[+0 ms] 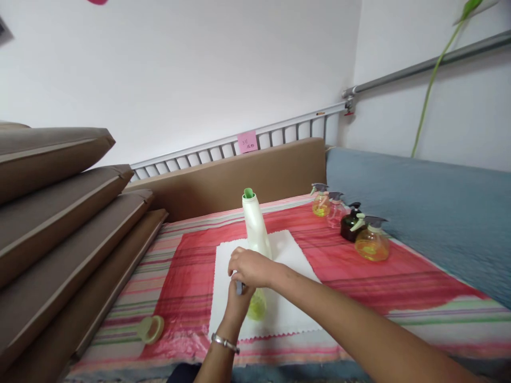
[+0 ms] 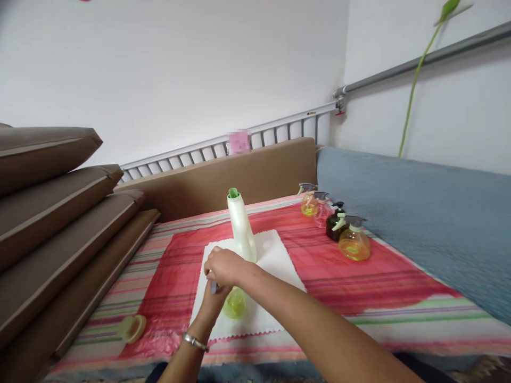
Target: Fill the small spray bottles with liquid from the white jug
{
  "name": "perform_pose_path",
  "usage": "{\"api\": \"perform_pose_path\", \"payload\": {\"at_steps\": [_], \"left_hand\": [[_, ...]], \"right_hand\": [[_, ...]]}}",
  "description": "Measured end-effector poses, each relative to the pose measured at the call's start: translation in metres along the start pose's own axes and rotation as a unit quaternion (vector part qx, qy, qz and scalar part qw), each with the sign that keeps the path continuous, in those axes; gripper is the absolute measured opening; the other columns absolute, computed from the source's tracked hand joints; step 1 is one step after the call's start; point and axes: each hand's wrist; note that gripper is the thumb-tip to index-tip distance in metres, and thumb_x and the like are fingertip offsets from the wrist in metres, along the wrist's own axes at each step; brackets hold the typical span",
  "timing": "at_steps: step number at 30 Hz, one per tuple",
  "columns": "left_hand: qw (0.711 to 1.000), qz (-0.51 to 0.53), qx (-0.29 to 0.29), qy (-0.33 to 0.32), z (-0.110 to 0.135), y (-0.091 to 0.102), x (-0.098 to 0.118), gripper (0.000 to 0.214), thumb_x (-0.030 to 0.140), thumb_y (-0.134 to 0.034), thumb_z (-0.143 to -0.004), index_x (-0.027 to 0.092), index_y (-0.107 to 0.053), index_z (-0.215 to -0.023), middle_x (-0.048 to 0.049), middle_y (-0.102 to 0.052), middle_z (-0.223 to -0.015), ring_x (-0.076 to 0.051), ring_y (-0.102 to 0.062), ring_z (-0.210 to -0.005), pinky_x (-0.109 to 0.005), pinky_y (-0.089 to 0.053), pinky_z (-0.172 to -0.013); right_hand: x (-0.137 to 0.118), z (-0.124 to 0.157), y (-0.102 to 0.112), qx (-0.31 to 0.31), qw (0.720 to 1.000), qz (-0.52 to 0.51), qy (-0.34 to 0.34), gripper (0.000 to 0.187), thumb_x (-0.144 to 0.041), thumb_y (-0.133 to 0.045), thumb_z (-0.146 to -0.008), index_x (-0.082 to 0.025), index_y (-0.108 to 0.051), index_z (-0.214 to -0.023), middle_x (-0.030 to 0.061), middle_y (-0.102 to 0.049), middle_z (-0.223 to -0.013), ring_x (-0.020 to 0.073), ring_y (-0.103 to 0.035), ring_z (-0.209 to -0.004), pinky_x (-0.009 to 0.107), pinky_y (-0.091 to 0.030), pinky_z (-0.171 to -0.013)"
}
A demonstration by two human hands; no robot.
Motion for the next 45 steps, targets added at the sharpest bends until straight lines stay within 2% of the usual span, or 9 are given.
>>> {"api": "perform_pose_path", "payload": {"at_steps": [3,6,12,17,27,33,38,42,45], "left_hand": [[1.0,-0.011,-0.012,-0.006,0.002,0.002,-0.004,0.012,0.023,-0.07,-0.055,0.016,-0.062,-0.061,-0.0032,-0.064,-0.06,-0.022,-0.059,-0.063,-0.029,-0.046,-0.056],[1.0,-0.017,-0.017,-0.005,0.004,0.004,-0.006,0.017,0.027,-0.07,-0.058,0.016,-0.063,-0.068,-0.0023,-0.066,-0.065,-0.02,-0.06,-0.064,-0.027,-0.046,-0.056],[1.0,-0.021,-0.007,0.01,0.005,0.006,-0.01,0.021,0.023,-0.07,-0.058,0.014,-0.064,-0.076,-0.0045,-0.07,-0.073,-0.02,-0.063,-0.07,-0.029,-0.048,-0.066],[0.999,-0.022,-0.013,0.026,0.007,0.008,-0.01,0.022,0.022,-0.07,-0.059,0.013,-0.066,-0.078,-0.0087,-0.072,-0.076,-0.024,-0.066,-0.073,-0.033,-0.049,-0.069],[1.0,-0.006,-0.015,0.005,0.011,0.009,-0.014,0.033,0.022,-0.073,-0.059,0.013,-0.062,-0.089,-0.0086,-0.07,-0.087,-0.027,-0.063,-0.086,-0.036,-0.046,-0.078],[0.997,0.036,0.054,-0.045,0.023,0.007,-0.015,0.042,0.024,-0.071,-0.061,0.016,-0.056,-0.1,-0.0074,-0.065,-0.1,-0.024,-0.059,-0.099,-0.037,-0.042,-0.089],[0.993,0.048,0.1,-0.051,0.023,0.003,-0.014,0.032,0.023,-0.07,-0.063,0.017,-0.06,-0.092,-0.007,-0.066,-0.094,-0.023,-0.06,-0.094,-0.037,-0.044,-0.086],[0.994,0.048,0.087,-0.045,0.021,0.006,-0.01,0.026,0.024,-0.071,-0.062,0.016,-0.063,-0.086,-0.006,-0.068,-0.088,-0.023,-0.061,-0.088,-0.037,-0.045,-0.084],[0.997,0.06,0.041,-0.041,0.021,0.013,-0.011,0.027,0.025,-0.07,-0.064,0.016,-0.065,-0.089,-0.0066,-0.07,-0.089,-0.024,-0.062,-0.089,-0.038,-0.044,-0.086]], "right_hand": [[-0.001,0.003,0.012,-0.028,0.999,0.027,0.025,0.026,-0.012,-0.057,-0.072,-0.02,-0.07,-0.093,0.0054,-0.069,-0.098,0.0212,-0.054,-0.101,0.03,-0.042,-0.084],[-0.004,0.006,0.025,-0.06,0.995,0.063,0.046,0.033,-0.012,-0.059,-0.067,-0.022,-0.068,-0.098,0.0062,-0.063,-0.113,0.0224,-0.052,-0.107,0.032,-0.04,-0.086],[0.0,0.01,0.03,-0.104,0.985,0.137,-0.008,0.014,-0.023,-0.059,-0.072,-0.019,-0.069,-0.081,0.0066,-0.07,-0.081,0.0227,-0.061,-0.08,0.031,-0.04,-0.068],[0.001,0.014,0.027,-0.108,0.979,0.158,-0.068,0.016,-0.026,-0.054,-0.076,-0.021,-0.067,-0.081,0.003,-0.071,-0.083,0.0193,-0.064,-0.075,0.025,-0.036,-0.054],[-0.015,0.008,0.017,-0.119,0.964,0.205,-0.118,0.015,-0.025,-0.055,-0.075,-0.018,-0.068,-0.077,0.0067,-0.071,-0.077,0.0202,-0.066,-0.071,0.024,-0.038,-0.054],[-0.021,0.011,0.015,-0.109,0.962,0.215,-0.125,0.016,-0.027,-0.056,-0.076,-0.017,-0.068,-0.076,0.0073,-0.072,-0.078,0.0214,-0.066,-0.072,0.025,-0.041,-0.055],[-0.024,0.012,0.018,-0.11,0.96,0.221,-0.128,0.017,-0.026,-0.055,-0.076,-0.016,-0.069,-0.076,0.0079,-0.072,-0.078,0.022,-0.067,-0.072,0.026,-0.042,-0.055],[-0.024,0.01,0.019,-0.115,0.96,0.229,-0.111,0.015,-0.023,-0.056,-0.075,-0.016,-0.069,-0.078,0.009,-0.072,-0.078,0.0235,-0.067,-0.074,0.027,-0.044,-0.059],[-0.023,0.009,0.02,-0.121,0.96,0.231,-0.098,0.014,-0.023,-0.057,-0.075,-0.016,-0.069,-0.077,0.0087,-0.072,-0.08,0.024,-0.067,-0.076,0.028,-0.044,-0.061]]}}
Point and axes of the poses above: each hand's wrist, its own z-axis away from the middle knuckle, its own y-axis out of the back of the hand, x = y × z
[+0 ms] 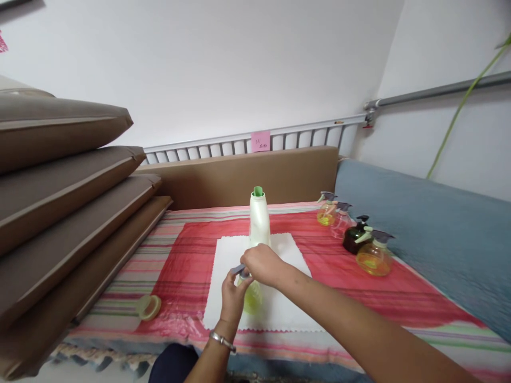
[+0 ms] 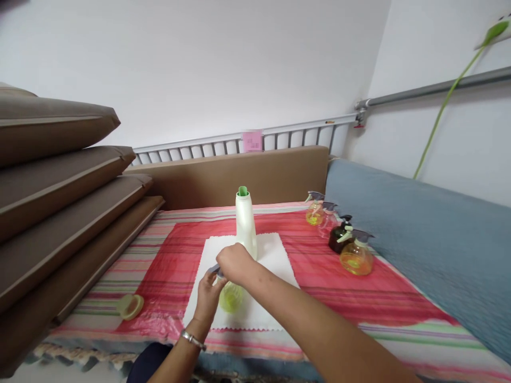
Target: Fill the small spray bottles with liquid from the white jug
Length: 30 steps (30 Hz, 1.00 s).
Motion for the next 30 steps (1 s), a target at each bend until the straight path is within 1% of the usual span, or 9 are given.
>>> {"api": "perform_pose_path", "payload": {"at_steps": [2,4,7,9,14,19,25,28,30], "left_hand": [[0.999,0.013,-0.041,0.008,-0.001,0.005,0.0,0.027,0.026,-0.067,-0.068,0.016,-0.065,-0.093,-0.0075,-0.07,-0.093,-0.023,-0.062,-0.092,-0.038,-0.044,-0.087],[0.998,0.015,-0.062,0.012,-0.002,0.008,0.0,0.029,0.027,-0.066,-0.069,0.017,-0.064,-0.097,-0.0072,-0.069,-0.098,-0.023,-0.06,-0.097,-0.038,-0.042,-0.09],[0.999,-0.015,-0.03,0.015,-0.004,0.007,-0.001,0.037,0.023,-0.071,-0.062,0.019,-0.062,-0.097,-0.0058,-0.068,-0.097,-0.024,-0.059,-0.098,-0.039,-0.04,-0.091],[0.999,-0.032,-0.01,0.019,-0.005,0.005,-0.003,0.034,0.022,-0.072,-0.061,0.018,-0.062,-0.093,-0.0052,-0.068,-0.091,-0.023,-0.06,-0.092,-0.039,-0.04,-0.089],[0.999,-0.024,-0.032,0.026,-0.003,0.004,-0.007,0.026,0.024,-0.067,-0.067,0.017,-0.064,-0.092,-0.0056,-0.069,-0.091,-0.022,-0.061,-0.09,-0.037,-0.042,-0.086],[0.999,-0.023,-0.04,0.027,-0.001,0.007,-0.006,0.026,0.024,-0.065,-0.069,0.016,-0.063,-0.094,-0.0068,-0.069,-0.094,-0.022,-0.061,-0.092,-0.037,-0.042,-0.088],[0.999,-0.042,-0.018,0.015,0.001,-0.002,0.001,0.037,0.021,-0.071,-0.062,0.017,-0.058,-0.097,-0.0051,-0.067,-0.091,-0.021,-0.06,-0.089,-0.037,-0.042,-0.086],[0.998,-0.065,0.004,0.018,0.0,-0.006,0.001,0.034,0.022,-0.072,-0.061,0.016,-0.06,-0.092,-0.0059,-0.067,-0.087,-0.022,-0.06,-0.086,-0.038,-0.042,-0.084],[0.998,-0.065,-0.004,0.022,-0.003,-0.004,0.001,0.032,0.023,-0.071,-0.062,0.016,-0.061,-0.091,-0.0067,-0.068,-0.089,-0.023,-0.06,-0.088,-0.038,-0.041,-0.085]], "right_hand": [[0.001,0.0,0.001,-0.006,1.0,0.001,-0.001,0.014,-0.024,-0.056,-0.077,-0.017,-0.069,-0.077,0.0086,-0.072,-0.081,0.0237,-0.067,-0.077,0.028,-0.045,-0.062],[0.002,-0.001,0.003,-0.015,1.0,0.002,-0.006,0.016,-0.025,-0.055,-0.079,-0.017,-0.069,-0.079,0.0084,-0.072,-0.082,0.0228,-0.067,-0.078,0.027,-0.045,-0.062],[0.002,-0.001,0.009,-0.04,0.999,0.004,-0.016,0.017,-0.028,-0.055,-0.08,-0.016,-0.068,-0.081,0.0073,-0.072,-0.082,0.0205,-0.066,-0.077,0.028,-0.046,-0.062],[0.001,-0.003,0.015,-0.056,0.998,0.008,-0.022,0.017,-0.028,-0.057,-0.079,-0.015,-0.067,-0.081,0.0063,-0.071,-0.082,0.0191,-0.066,-0.075,0.029,-0.048,-0.063],[-0.001,-0.006,0.024,-0.068,0.997,0.012,-0.023,0.012,-0.022,-0.059,-0.076,-0.014,-0.067,-0.081,0.0073,-0.071,-0.082,0.0201,-0.065,-0.077,0.03,-0.047,-0.064],[-0.001,-0.006,0.021,-0.073,0.997,0.003,-0.027,0.015,-0.026,-0.059,-0.077,-0.015,-0.068,-0.082,0.0078,-0.071,-0.082,0.021,-0.066,-0.079,0.029,-0.047,-0.063],[-0.001,-0.003,0.016,-0.087,0.995,-0.001,-0.041,0.018,-0.03,-0.055,-0.083,-0.015,-0.065,-0.084,0.0042,-0.069,-0.085,0.0172,-0.064,-0.079,0.033,-0.05,-0.068],[0.0,-0.002,0.014,-0.093,0.995,-0.003,-0.047,0.022,-0.034,-0.053,-0.085,-0.015,-0.064,-0.085,0.0029,-0.068,-0.085,0.0161,-0.063,-0.079,0.034,-0.05,-0.07],[0.001,-0.002,0.012,-0.096,0.994,-0.004,-0.05,0.023,-0.035,-0.053,-0.086,-0.015,-0.063,-0.086,0.0027,-0.067,-0.085,0.0157,-0.062,-0.079,0.034,-0.05,-0.071]]}}
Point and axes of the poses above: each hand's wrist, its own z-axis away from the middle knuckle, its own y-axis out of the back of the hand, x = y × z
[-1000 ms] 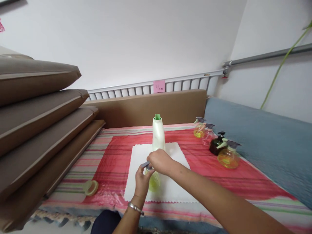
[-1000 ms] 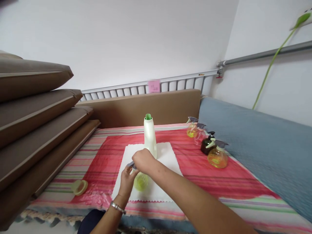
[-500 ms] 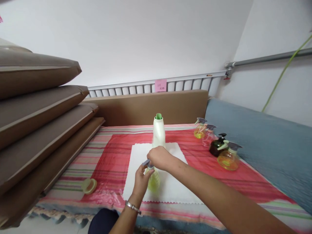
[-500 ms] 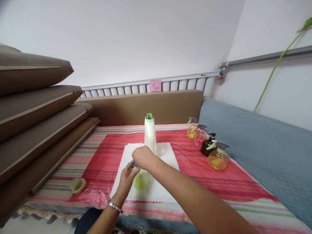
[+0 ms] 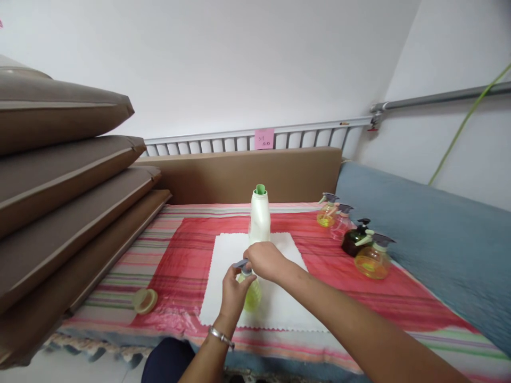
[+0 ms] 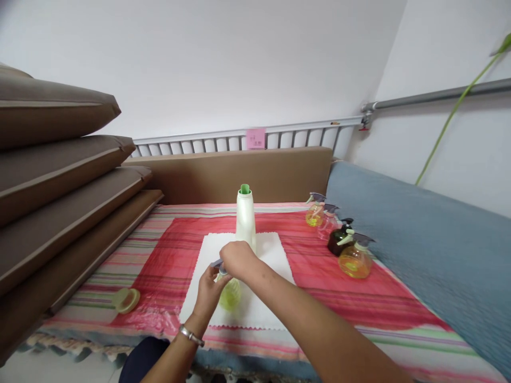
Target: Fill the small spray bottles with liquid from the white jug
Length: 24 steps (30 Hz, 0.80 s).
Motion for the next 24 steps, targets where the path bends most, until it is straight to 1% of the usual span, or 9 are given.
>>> {"api": "perform_pose_path", "payload": {"at_steps": [4,6,9,11,13,17,19,21,24], "left_hand": [[0.997,0.022,-0.072,0.005,-0.007,0.012,0.0,0.022,0.025,-0.069,-0.063,0.017,-0.067,-0.084,-0.0061,-0.071,-0.088,-0.024,-0.061,-0.089,-0.037,-0.043,-0.085],[0.996,0.022,-0.089,0.007,-0.009,0.015,0.001,0.023,0.024,-0.07,-0.062,0.017,-0.068,-0.084,-0.0057,-0.071,-0.088,-0.024,-0.062,-0.089,-0.037,-0.043,-0.085],[0.997,0.014,-0.071,0.006,-0.01,0.012,0.002,0.035,0.023,-0.074,-0.057,0.017,-0.065,-0.09,-0.0059,-0.07,-0.089,-0.024,-0.061,-0.089,-0.037,-0.042,-0.084],[0.998,0.011,-0.058,0.005,-0.011,0.009,0.002,0.034,0.024,-0.075,-0.057,0.016,-0.064,-0.088,-0.0061,-0.069,-0.086,-0.024,-0.06,-0.086,-0.036,-0.043,-0.082],[0.998,0.014,-0.066,0.0,-0.012,0.009,0.004,0.027,0.026,-0.073,-0.06,0.016,-0.065,-0.084,-0.0059,-0.068,-0.084,-0.024,-0.059,-0.086,-0.036,-0.042,-0.082],[0.989,0.03,-0.147,-0.01,-0.017,0.019,0.01,0.022,0.025,-0.071,-0.063,0.017,-0.067,-0.083,-0.0043,-0.069,-0.085,-0.023,-0.06,-0.087,-0.034,-0.043,-0.083],[0.982,0.038,-0.182,-0.014,-0.018,0.023,0.012,0.025,0.025,-0.07,-0.064,0.018,-0.068,-0.088,-0.0045,-0.069,-0.089,-0.023,-0.06,-0.09,-0.033,-0.043,-0.084],[0.985,0.034,-0.17,-0.021,-0.017,0.022,0.012,0.036,0.025,-0.072,-0.062,0.019,-0.065,-0.096,-0.0046,-0.067,-0.095,-0.023,-0.058,-0.095,-0.034,-0.042,-0.087],[0.995,0.006,-0.101,-0.022,-0.014,0.016,0.008,0.041,0.025,-0.076,-0.057,0.018,-0.062,-0.095,-0.0034,-0.066,-0.09,-0.023,-0.058,-0.09,-0.035,-0.042,-0.085]], "right_hand": [[0.002,-0.001,-0.001,-0.005,1.0,-0.004,-0.005,0.023,-0.035,-0.053,-0.086,-0.015,-0.062,-0.087,0.0024,-0.066,-0.086,0.0153,-0.062,-0.08,0.034,-0.05,-0.072],[0.002,-0.001,0.0,-0.006,1.0,-0.006,-0.008,0.023,-0.035,-0.053,-0.086,-0.015,-0.062,-0.088,0.0023,-0.066,-0.086,0.0154,-0.062,-0.08,0.035,-0.05,-0.072],[-0.001,-0.001,0.002,-0.007,1.0,-0.007,-0.011,0.023,-0.035,-0.053,-0.086,-0.015,-0.062,-0.086,0.0023,-0.066,-0.085,0.0151,-0.062,-0.079,0.034,-0.05,-0.072],[-0.003,-0.001,0.002,-0.006,1.0,-0.008,-0.01,0.024,-0.035,-0.052,-0.086,-0.014,-0.063,-0.084,0.0025,-0.067,-0.085,0.0151,-0.062,-0.078,0.034,-0.05,-0.072],[-0.002,0.0,0.001,0.0,1.0,-0.009,-0.006,0.023,-0.035,-0.053,-0.086,-0.015,-0.063,-0.084,0.0028,-0.067,-0.085,0.0155,-0.062,-0.078,0.034,-0.049,-0.072],[0.001,0.001,-0.001,0.015,1.0,-0.013,0.009,0.019,-0.032,-0.055,-0.083,-0.016,-0.065,-0.085,0.0029,-0.068,-0.083,0.0166,-0.062,-0.079,0.033,-0.049,-0.07],[0.002,0.001,-0.001,0.02,1.0,-0.015,0.012,0.018,-0.031,-0.056,-0.082,-0.016,-0.065,-0.085,0.0029,-0.069,-0.082,0.017,-0.063,-0.078,0.033,-0.049,-0.068],[0.002,0.001,-0.001,0.021,1.0,-0.016,0.012,0.017,-0.03,-0.056,-0.082,-0.016,-0.066,-0.084,0.0031,-0.069,-0.082,0.0172,-0.063,-0.077,0.032,-0.049,-0.067],[0.001,0.001,0.0,0.018,1.0,-0.019,0.008,0.019,-0.031,-0.054,-0.083,-0.015,-0.065,-0.083,0.0031,-0.069,-0.081,0.0165,-0.063,-0.076,0.032,-0.049,-0.067]]}}
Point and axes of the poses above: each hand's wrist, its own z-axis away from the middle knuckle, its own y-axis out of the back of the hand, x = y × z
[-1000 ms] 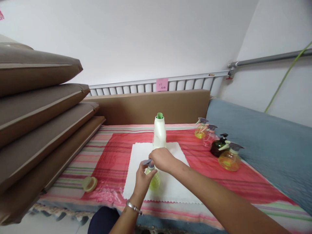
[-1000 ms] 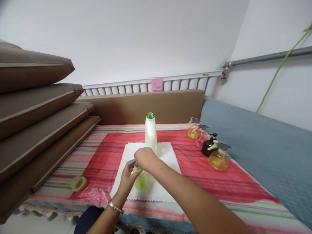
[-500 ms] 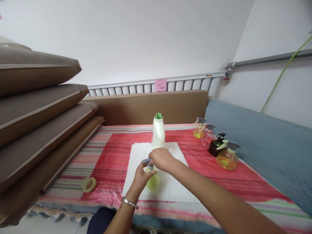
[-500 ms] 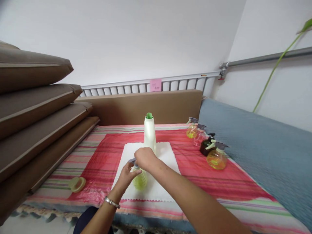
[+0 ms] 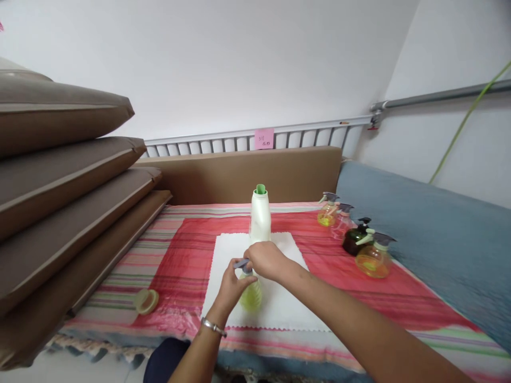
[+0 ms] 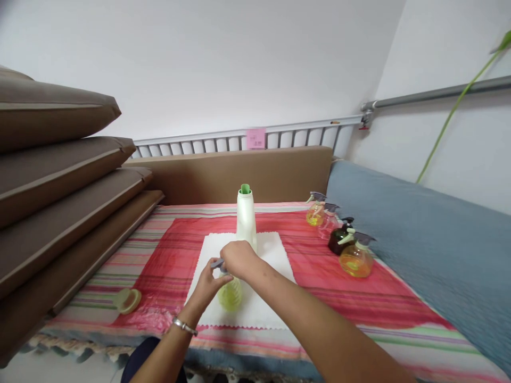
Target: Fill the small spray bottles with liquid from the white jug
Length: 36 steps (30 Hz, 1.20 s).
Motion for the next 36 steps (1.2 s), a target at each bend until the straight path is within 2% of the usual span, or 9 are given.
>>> {"api": "perform_pose_path", "payload": {"at_steps": [2,5,9,12,15,21,26,33,36], "left_hand": [[1.0,-0.012,0.017,0.001,-0.001,0.0,-0.002,0.033,0.025,-0.075,-0.058,0.017,-0.063,-0.087,-0.0027,-0.065,-0.083,-0.023,-0.059,-0.085,-0.036,-0.042,-0.083],[1.0,-0.006,-0.026,-0.007,-0.004,0.007,-0.001,0.026,0.025,-0.073,-0.061,0.018,-0.066,-0.085,-0.0046,-0.067,-0.086,-0.024,-0.059,-0.089,-0.035,-0.042,-0.085],[0.997,0.002,-0.078,-0.011,-0.004,0.012,0.001,0.037,0.024,-0.072,-0.063,0.02,-0.065,-0.1,-0.0065,-0.066,-0.105,-0.024,-0.056,-0.103,-0.035,-0.038,-0.093],[0.999,-0.019,-0.034,-0.005,-0.002,0.003,-0.002,0.046,0.024,-0.077,-0.056,0.018,-0.064,-0.1,-0.0073,-0.066,-0.101,-0.026,-0.057,-0.099,-0.037,-0.039,-0.091],[1.0,-0.028,-0.011,-0.002,-0.003,0.0,-0.006,0.033,0.027,-0.076,-0.059,0.016,-0.065,-0.088,-0.006,-0.066,-0.089,-0.025,-0.057,-0.089,-0.037,-0.041,-0.086],[0.992,0.0,-0.126,-0.004,-0.01,0.015,0.0,0.028,0.026,-0.075,-0.059,0.018,-0.067,-0.084,-0.0033,-0.066,-0.086,-0.023,-0.058,-0.088,-0.032,-0.043,-0.082],[0.998,-0.007,-0.059,0.001,-0.006,0.007,-0.003,0.032,0.027,-0.075,-0.06,0.018,-0.061,-0.087,-0.001,-0.062,-0.084,-0.02,-0.055,-0.085,-0.032,-0.039,-0.082],[0.989,0.011,-0.149,0.01,-0.008,0.016,0.001,0.025,0.028,-0.071,-0.065,0.017,-0.065,-0.086,-0.0021,-0.065,-0.086,-0.021,-0.056,-0.089,-0.032,-0.04,-0.084],[0.994,0.002,-0.112,0.01,-0.005,0.008,-0.002,0.04,0.028,-0.073,-0.062,0.017,-0.061,-0.099,-0.0045,-0.064,-0.097,-0.024,-0.053,-0.097,-0.034,-0.037,-0.089]], "right_hand": [[0.0,0.0,0.0,-0.004,1.0,-0.001,-0.003,0.021,-0.033,-0.053,-0.084,-0.015,-0.065,-0.083,0.0025,-0.068,-0.081,0.0157,-0.062,-0.076,0.032,-0.049,-0.068],[0.0,-0.001,0.0,-0.011,1.0,0.0,-0.009,0.023,-0.035,-0.053,-0.085,-0.015,-0.064,-0.084,0.0024,-0.067,-0.082,0.0154,-0.062,-0.076,0.033,-0.049,-0.069],[0.001,-0.001,-0.001,-0.015,1.0,0.0,-0.013,0.024,-0.037,-0.052,-0.086,-0.015,-0.063,-0.086,0.0026,-0.067,-0.085,0.0156,-0.062,-0.079,0.034,-0.049,-0.072],[0.001,-0.001,-0.001,-0.013,1.0,-0.001,-0.011,0.024,-0.036,-0.052,-0.086,-0.015,-0.063,-0.086,0.0024,-0.067,-0.084,0.0156,-0.062,-0.079,0.034,-0.05,-0.072],[-0.001,-0.001,-0.002,-0.011,1.0,-0.001,-0.009,0.024,-0.036,-0.052,-0.086,-0.015,-0.064,-0.085,0.0028,-0.067,-0.085,0.0159,-0.062,-0.079,0.034,-0.049,-0.072],[-0.003,-0.002,-0.004,-0.006,1.0,-0.001,-0.006,0.024,-0.036,-0.053,-0.085,-0.015,-0.064,-0.085,0.0031,-0.068,-0.085,0.016,-0.062,-0.08,0.034,-0.049,-0.072],[-0.002,-0.001,-0.003,-0.001,1.0,-0.002,-0.005,0.022,-0.034,-0.052,-0.085,-0.015,-0.064,-0.084,0.0029,-0.068,-0.084,0.0163,-0.063,-0.079,0.034,-0.049,-0.07],[-0.004,0.001,-0.001,-0.003,1.0,0.003,-0.01,0.022,-0.034,-0.054,-0.085,-0.015,-0.064,-0.084,0.0033,-0.068,-0.083,0.0163,-0.063,-0.078,0.033,-0.05,-0.069],[-0.005,0.001,0.0,-0.003,1.0,0.0,-0.012,0.021,-0.033,-0.053,-0.085,-0.015,-0.065,-0.083,0.0035,-0.069,-0.084,0.0165,-0.063,-0.079,0.033,-0.049,-0.069]]}}
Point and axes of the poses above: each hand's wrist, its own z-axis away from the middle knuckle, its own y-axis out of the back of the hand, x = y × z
